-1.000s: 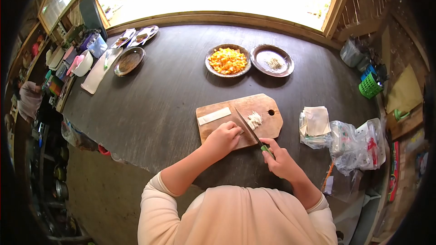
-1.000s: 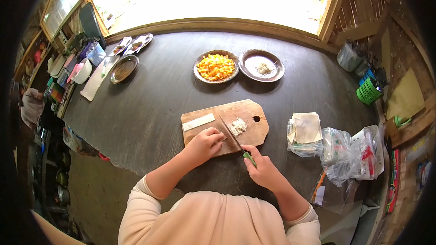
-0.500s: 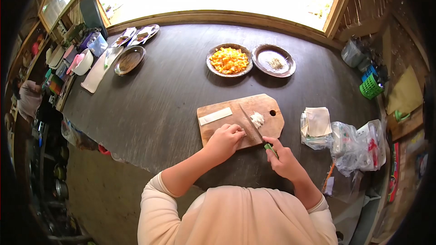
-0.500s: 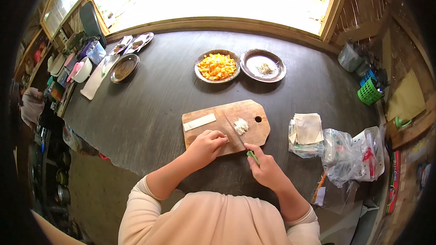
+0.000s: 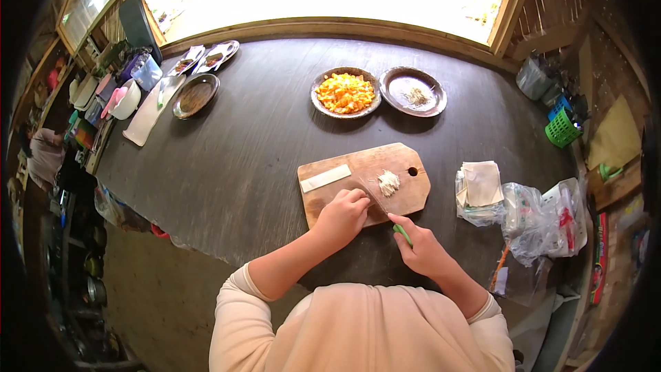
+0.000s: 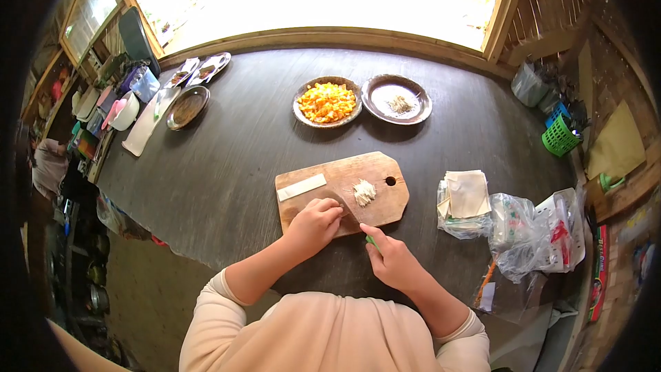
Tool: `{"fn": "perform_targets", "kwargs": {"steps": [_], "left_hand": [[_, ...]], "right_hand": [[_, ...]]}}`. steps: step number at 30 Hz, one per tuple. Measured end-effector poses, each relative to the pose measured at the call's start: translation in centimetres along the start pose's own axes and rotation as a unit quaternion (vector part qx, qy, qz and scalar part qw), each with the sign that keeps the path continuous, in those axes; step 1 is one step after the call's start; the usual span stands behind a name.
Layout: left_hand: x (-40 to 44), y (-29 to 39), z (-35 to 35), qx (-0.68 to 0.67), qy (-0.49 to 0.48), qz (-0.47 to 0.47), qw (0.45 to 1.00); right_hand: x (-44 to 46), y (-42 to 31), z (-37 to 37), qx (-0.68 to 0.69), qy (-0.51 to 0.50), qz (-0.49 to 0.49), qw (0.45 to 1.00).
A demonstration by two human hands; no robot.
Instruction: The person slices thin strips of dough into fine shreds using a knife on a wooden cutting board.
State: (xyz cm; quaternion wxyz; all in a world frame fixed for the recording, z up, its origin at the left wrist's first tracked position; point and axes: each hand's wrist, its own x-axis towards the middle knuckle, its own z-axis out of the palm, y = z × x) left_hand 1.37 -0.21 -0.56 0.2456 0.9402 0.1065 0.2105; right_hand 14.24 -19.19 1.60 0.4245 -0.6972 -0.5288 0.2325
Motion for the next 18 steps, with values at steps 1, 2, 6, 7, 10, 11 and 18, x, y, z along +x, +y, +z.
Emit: {"fn": "perform_targets", "kwargs": {"steps": [1,2,6,7,10,11,18], "left_hand": [[0.0,0.1,0.1,0.008,0.0,-0.003,1.0],[0.0,0.1,0.1,0.015,0.001,-0.007,1.0],[-0.2,0.5,-0.1,0.04,-0.007,-0.009,0.999],[-0.3,0.6,-0.1,0.055,-0.011,-0.006,0.998],[-0.4,1.0,-0.2,0.083,-0.016,0.005,0.996],[-0.4,1.0,-0.2,0.096,-0.015,0.012,0.995],[-0.6,1.2,-0.1,0.138,-0.034,0.02,0.99]], "right_hand": [[0.0,0.0,0.0,0.003,0.0,0.002,1.0],[0.1,0.1,0.0,0.005,0.0,0.003,1.0],[0.1,-0.7,-0.1,0.018,-0.023,0.035,0.999],[0.1,-0.7,-0.1,0.018,-0.02,0.028,0.999],[0.1,-0.7,0.2,0.015,-0.012,0.016,1.0],[0.1,-0.7,0.3,0.011,-0.007,0.01,1.0],[0.2,-0.3,0.7,-0.019,0.006,-0.014,1.0]]}}
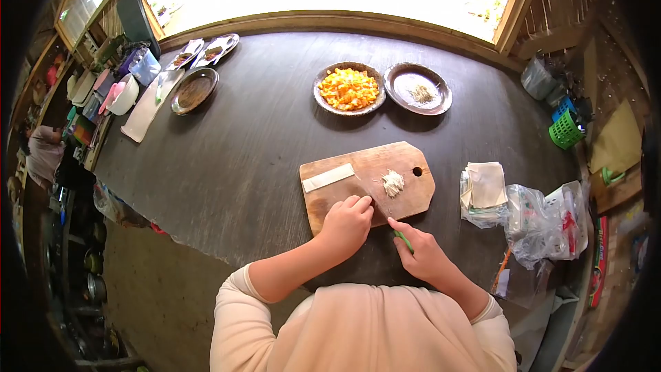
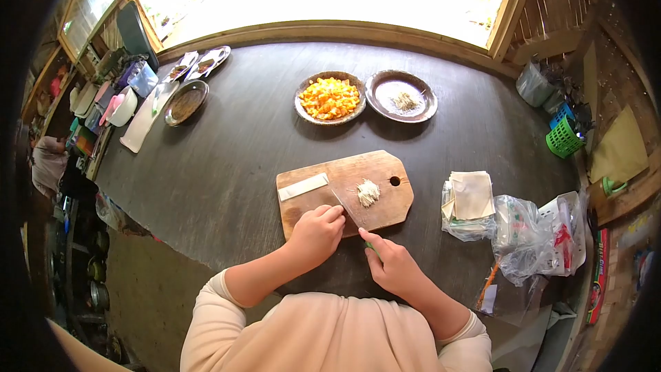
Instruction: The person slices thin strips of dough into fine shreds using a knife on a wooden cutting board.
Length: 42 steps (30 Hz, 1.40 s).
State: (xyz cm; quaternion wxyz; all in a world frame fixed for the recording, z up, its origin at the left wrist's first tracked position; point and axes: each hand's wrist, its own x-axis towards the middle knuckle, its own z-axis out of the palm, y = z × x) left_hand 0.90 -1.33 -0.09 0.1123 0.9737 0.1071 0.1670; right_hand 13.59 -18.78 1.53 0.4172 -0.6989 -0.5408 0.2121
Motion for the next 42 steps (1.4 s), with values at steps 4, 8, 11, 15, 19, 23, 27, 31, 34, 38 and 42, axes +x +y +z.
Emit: {"fn": "perform_targets", "kwargs": {"steps": [4,8,11,15,19,23,27,31,34,38,42], "left_hand": [[0.0,-0.1,-0.2,0.009,-0.021,-0.004,1.0],[-0.1,-0.2,-0.3,0.002,-0.01,-0.002,1.0],[0.0,-0.2,-0.6,0.01,-0.032,-0.005,0.999],[0.0,-0.2,-0.7,0.008,-0.023,-0.005,1.0],[0.0,-0.2,-0.8,0.002,-0.03,-0.004,1.0],[0.1,-0.4,-0.8,-0.002,-0.042,-0.002,0.999],[0.1,-0.4,-0.8,-0.007,-0.042,-0.004,0.999],[0.0,-0.3,-0.8,-0.001,-0.047,-0.002,0.999],[-0.1,-0.4,-0.9,-0.003,-0.048,-0.002,0.999],[-0.1,-0.4,-0.9,-0.004,-0.055,-0.003,0.998],[-0.1,-0.4,-1.0,-0.002,-0.054,-0.003,0.999]], "right_hand": [[0.1,0.0,0.0,0.015,-0.001,-0.005,1.0],[0.0,0.1,0.2,0.017,0.003,-0.006,1.0],[0.0,-0.4,-0.1,0.008,-0.021,0.02,1.0],[0.0,-0.2,0.0,0.005,-0.02,0.02,1.0],[0.0,-0.3,0.0,0.013,-0.012,0.008,1.0],[0.0,-0.6,0.1,0.03,-0.01,0.013,0.999],[0.5,-0.2,0.6,0.023,0.006,-0.009,1.0],[1.0,-0.2,0.8,-0.008,0.0,0.002,1.0],[1.0,-0.5,0.6,0.0,0.002,0.002,1.0],[0.1,-0.4,0.3,-0.004,-0.007,0.01,1.0],[0.0,-0.3,0.2,0.009,0.003,0.01,1.0]]}}
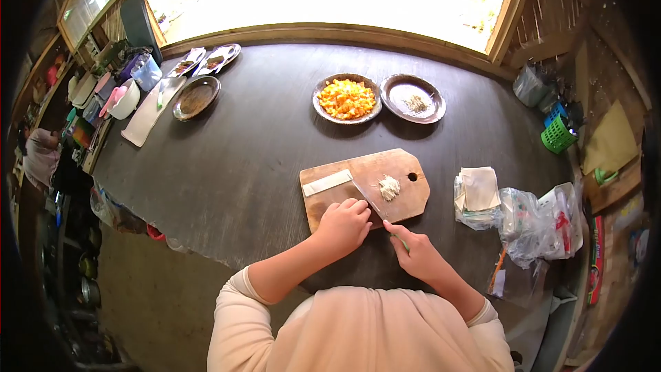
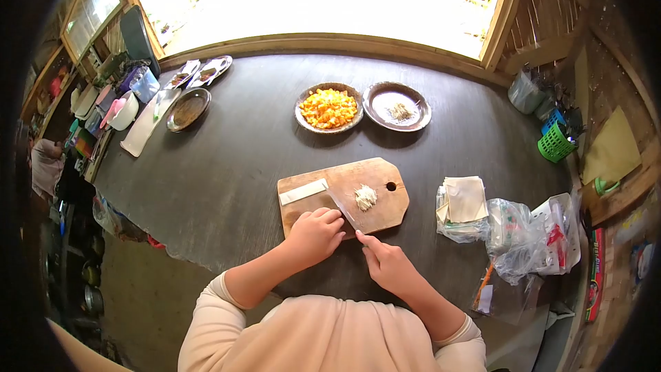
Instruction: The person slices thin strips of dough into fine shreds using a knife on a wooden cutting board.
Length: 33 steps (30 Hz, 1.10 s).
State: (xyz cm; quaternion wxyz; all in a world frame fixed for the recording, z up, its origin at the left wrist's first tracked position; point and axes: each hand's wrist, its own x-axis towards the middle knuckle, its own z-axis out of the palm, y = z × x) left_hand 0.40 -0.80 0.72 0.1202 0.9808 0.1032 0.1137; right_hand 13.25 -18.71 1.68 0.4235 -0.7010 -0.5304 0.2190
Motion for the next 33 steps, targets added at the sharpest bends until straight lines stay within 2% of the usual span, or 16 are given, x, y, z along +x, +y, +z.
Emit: {"fn": "perform_targets", "kwargs": {"steps": [12,15,17,26,29,33], "left_hand": [[0.0,0.0,-0.4,-0.016,-0.022,-0.001,1.0],[0.1,0.0,-0.4,-0.014,-0.03,-0.001,0.999],[0.1,0.0,-0.3,-0.01,-0.026,0.001,1.0],[0.0,-0.2,-0.2,-0.006,-0.029,0.002,1.0],[0.0,-0.1,-0.4,-0.003,-0.033,0.0,0.999],[0.1,0.1,-0.5,-0.001,-0.042,-0.002,0.999]], "right_hand": [[-0.2,-0.9,-0.4,0.016,-0.027,0.055,0.998],[-0.1,-0.5,-0.1,0.014,-0.022,0.046,0.999],[0.3,0.2,0.6,-0.002,0.027,-0.037,0.999],[0.1,-0.9,0.0,0.026,-0.017,0.04,0.999],[0.2,0.1,0.5,0.025,0.012,-0.005,1.0],[0.8,-0.1,0.4,0.001,-0.005,0.005,1.0]]}}
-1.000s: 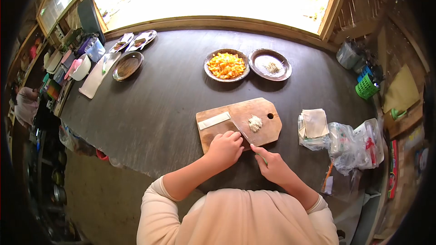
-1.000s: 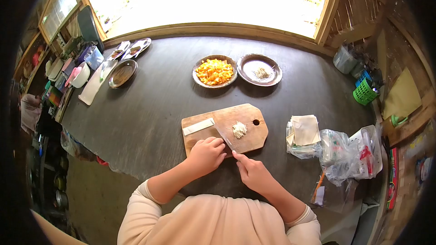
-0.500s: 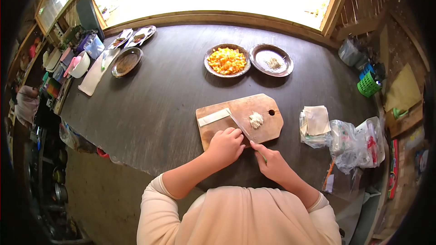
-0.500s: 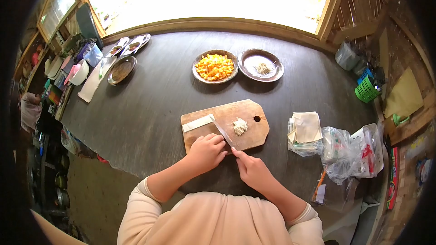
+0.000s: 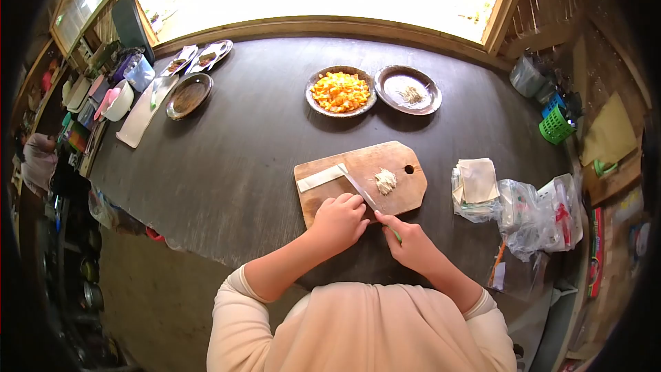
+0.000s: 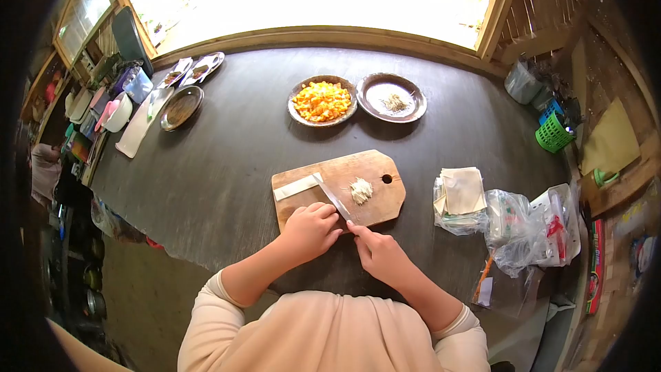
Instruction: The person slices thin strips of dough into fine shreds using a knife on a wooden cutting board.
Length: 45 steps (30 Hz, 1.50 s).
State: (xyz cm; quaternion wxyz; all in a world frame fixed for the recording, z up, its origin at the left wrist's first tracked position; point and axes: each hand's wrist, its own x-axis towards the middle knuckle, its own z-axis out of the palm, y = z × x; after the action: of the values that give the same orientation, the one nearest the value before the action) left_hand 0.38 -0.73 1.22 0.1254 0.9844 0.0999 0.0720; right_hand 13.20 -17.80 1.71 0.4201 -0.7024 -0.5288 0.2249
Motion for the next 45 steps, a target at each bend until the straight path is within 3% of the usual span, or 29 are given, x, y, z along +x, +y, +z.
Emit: {"fn": "perform_targets", "kwargs": {"steps": [2,8,21,32,36,39,41,45], "left_hand": [[-0.1,-0.1,0.0,-0.009,0.01,0.0,1.0],[-0.1,-0.1,-0.1,-0.007,0.007,0.001,1.0],[0.0,0.0,-0.7,-0.015,-0.011,-0.008,1.0],[-0.1,-0.1,-0.4,-0.008,0.005,0.005,1.0],[0.0,-0.1,-0.2,-0.005,0.009,0.002,1.0],[-0.1,-0.1,-0.1,-0.008,0.007,0.003,1.0],[-0.1,-0.1,-0.2,-0.013,0.009,0.003,1.0],[-0.1,-0.2,-0.4,-0.006,0.002,0.002,1.0]], "right_hand": [[0.0,-0.5,-0.6,0.009,-0.035,0.054,0.998],[-0.6,-0.2,-0.3,0.044,0.003,0.011,0.999],[-0.6,-0.4,-0.4,0.04,-0.02,0.057,0.997],[-0.6,0.0,0.1,0.05,0.013,-0.002,0.999],[-0.3,-0.2,0.2,0.038,-0.013,0.047,0.998],[0.1,-0.1,0.3,0.012,-0.004,0.007,1.0],[0.2,-0.5,-0.2,0.036,-0.034,0.066,0.997],[-0.6,-0.2,-0.1,0.035,0.0,0.012,0.999]]}}
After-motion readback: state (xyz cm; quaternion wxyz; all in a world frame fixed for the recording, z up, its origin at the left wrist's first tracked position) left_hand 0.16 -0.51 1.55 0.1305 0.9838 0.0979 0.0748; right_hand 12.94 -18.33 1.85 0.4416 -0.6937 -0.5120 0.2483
